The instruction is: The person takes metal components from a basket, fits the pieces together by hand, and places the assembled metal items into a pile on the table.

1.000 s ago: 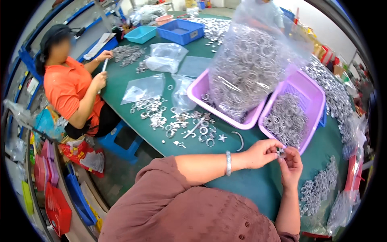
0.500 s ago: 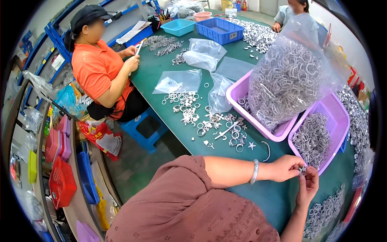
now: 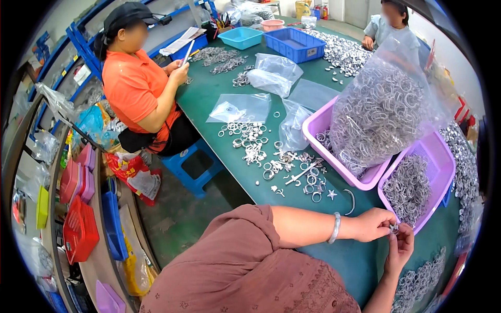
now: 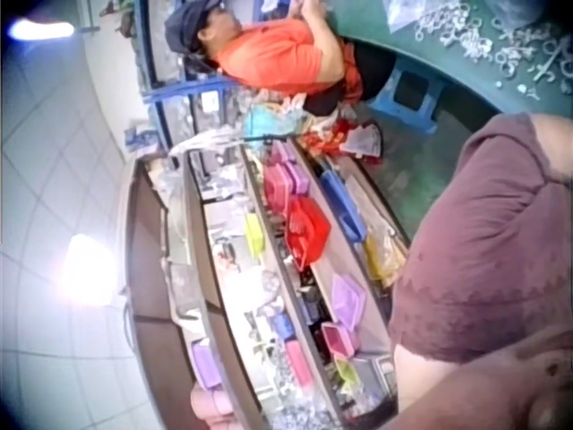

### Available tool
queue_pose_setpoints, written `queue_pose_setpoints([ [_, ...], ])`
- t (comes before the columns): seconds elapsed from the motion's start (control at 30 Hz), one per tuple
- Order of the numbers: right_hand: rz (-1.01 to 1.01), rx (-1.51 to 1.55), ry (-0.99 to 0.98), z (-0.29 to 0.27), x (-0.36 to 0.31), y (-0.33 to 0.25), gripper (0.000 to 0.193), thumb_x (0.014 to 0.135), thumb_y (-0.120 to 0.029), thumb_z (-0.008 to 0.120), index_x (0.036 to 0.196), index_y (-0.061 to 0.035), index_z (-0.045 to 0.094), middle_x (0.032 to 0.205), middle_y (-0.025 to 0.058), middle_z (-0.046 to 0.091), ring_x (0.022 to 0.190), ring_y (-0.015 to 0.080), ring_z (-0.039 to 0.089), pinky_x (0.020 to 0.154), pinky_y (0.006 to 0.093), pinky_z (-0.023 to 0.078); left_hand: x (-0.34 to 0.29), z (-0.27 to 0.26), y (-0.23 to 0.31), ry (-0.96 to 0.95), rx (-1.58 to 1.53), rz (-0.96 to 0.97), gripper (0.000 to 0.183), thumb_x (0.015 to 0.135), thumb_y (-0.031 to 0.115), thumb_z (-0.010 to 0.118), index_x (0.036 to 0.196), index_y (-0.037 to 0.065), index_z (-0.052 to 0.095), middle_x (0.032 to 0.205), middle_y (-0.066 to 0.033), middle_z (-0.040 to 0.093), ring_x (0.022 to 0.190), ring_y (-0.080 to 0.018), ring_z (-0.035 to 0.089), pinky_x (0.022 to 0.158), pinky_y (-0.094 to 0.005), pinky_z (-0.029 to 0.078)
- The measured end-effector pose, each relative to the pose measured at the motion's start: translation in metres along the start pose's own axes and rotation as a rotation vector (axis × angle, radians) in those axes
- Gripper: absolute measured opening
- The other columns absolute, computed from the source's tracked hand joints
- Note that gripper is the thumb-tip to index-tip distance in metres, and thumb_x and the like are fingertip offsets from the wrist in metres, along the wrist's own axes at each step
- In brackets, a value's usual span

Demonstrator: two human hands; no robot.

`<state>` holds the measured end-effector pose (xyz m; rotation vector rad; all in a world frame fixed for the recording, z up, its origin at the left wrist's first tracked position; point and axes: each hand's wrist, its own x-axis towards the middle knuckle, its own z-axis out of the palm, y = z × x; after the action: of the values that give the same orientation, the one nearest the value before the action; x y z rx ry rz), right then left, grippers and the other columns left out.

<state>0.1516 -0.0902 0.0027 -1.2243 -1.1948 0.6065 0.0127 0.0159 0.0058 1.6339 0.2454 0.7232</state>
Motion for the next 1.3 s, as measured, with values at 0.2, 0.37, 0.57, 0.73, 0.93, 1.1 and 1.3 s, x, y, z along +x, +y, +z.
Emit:
queue_pose_setpoints([
  [0.2,0.031,0.012,0.024,0.002,0.000,-0.002,0.025,0.074,0.010,0.051,0.097,0.0012,0.046,0.104,0.0077,0.045,0.087,0.0099,0.047,0.076,0.0206,0.038,-0.001,0.001,-0.001,-0.008,-0.062,-0.047,0.022,0.075,0.000,0.053,0.097,0.000,0.053,0.069,-0.0027,0.052,0.060,-0.0083,0.047,0.054,-0.0234,0.041],
  [0.37,0.026,0.010,0.010,0.004,0.001,-0.004,0.026,0.074,0.011,0.050,0.098,0.0010,0.046,0.102,0.0071,0.045,0.084,0.0095,0.047,0.074,0.0198,0.037,-0.001,0.000,0.000,-0.015,-0.053,-0.038,0.020,0.075,0.000,0.054,0.095,-0.001,0.053,0.068,-0.0026,0.052,0.060,-0.0081,0.047,0.053,-0.0235,0.041],
  [0.57,0.037,0.015,0.018,0.003,0.001,-0.002,0.027,0.074,0.011,0.050,0.098,0.0007,0.046,0.103,0.0073,0.045,0.084,0.0095,0.047,0.074,0.0198,0.037,-0.001,-0.001,0.002,-0.009,-0.044,-0.046,0.019,0.075,0.001,0.054,0.094,-0.001,0.052,0.068,-0.0026,0.052,0.060,-0.0081,0.048,0.053,-0.0238,0.041],
  [0.73,0.049,0.005,0.025,0.001,-0.001,-0.006,0.027,0.074,0.010,0.050,0.099,0.0006,0.047,0.104,0.0072,0.046,0.089,0.0118,0.048,0.076,0.0218,0.038,0.002,0.003,-0.001,-0.012,-0.023,-0.029,0.019,0.075,0.003,0.057,0.093,-0.001,0.053,0.069,-0.0028,0.053,0.061,-0.0084,0.049,0.054,-0.0247,0.042],
  [0.93,0.089,0.109,-0.030,0.006,0.004,-0.005,0.031,0.071,0.012,0.053,0.099,-0.0003,0.047,0.102,0.0061,0.046,0.093,0.0134,0.050,0.081,0.0251,0.040,-0.001,-0.002,-0.001,-0.008,-0.019,-0.087,0.021,0.080,0.008,0.056,0.100,0.001,0.054,0.078,-0.0030,0.057,0.070,-0.0077,0.052,0.062,-0.0231,0.045],
  [1.1,0.096,0.069,-0.027,0.010,0.001,-0.010,0.027,0.073,0.010,0.056,0.097,-0.0014,0.048,0.092,0.0033,0.052,0.082,0.0098,0.053,0.073,0.0228,0.044,-0.002,-0.002,-0.009,-0.064,-0.167,-0.136,0.016,0.083,0.007,0.054,0.098,0.001,0.052,0.085,-0.0021,0.056,0.075,-0.0067,0.053,0.067,-0.0210,0.045],
  [1.3,0.082,0.117,-0.042,0.007,-0.003,-0.010,0.028,0.075,0.009,0.055,0.101,-0.0009,0.047,0.091,0.0040,0.053,0.081,0.0095,0.053,0.070,0.0225,0.044,-0.004,0.000,-0.002,-0.098,-0.346,-0.243,0.018,0.084,0.008,0.052,0.101,0.002,0.051,0.091,-0.0022,0.056,0.081,-0.0075,0.054,0.072,-0.0229,0.046],
])
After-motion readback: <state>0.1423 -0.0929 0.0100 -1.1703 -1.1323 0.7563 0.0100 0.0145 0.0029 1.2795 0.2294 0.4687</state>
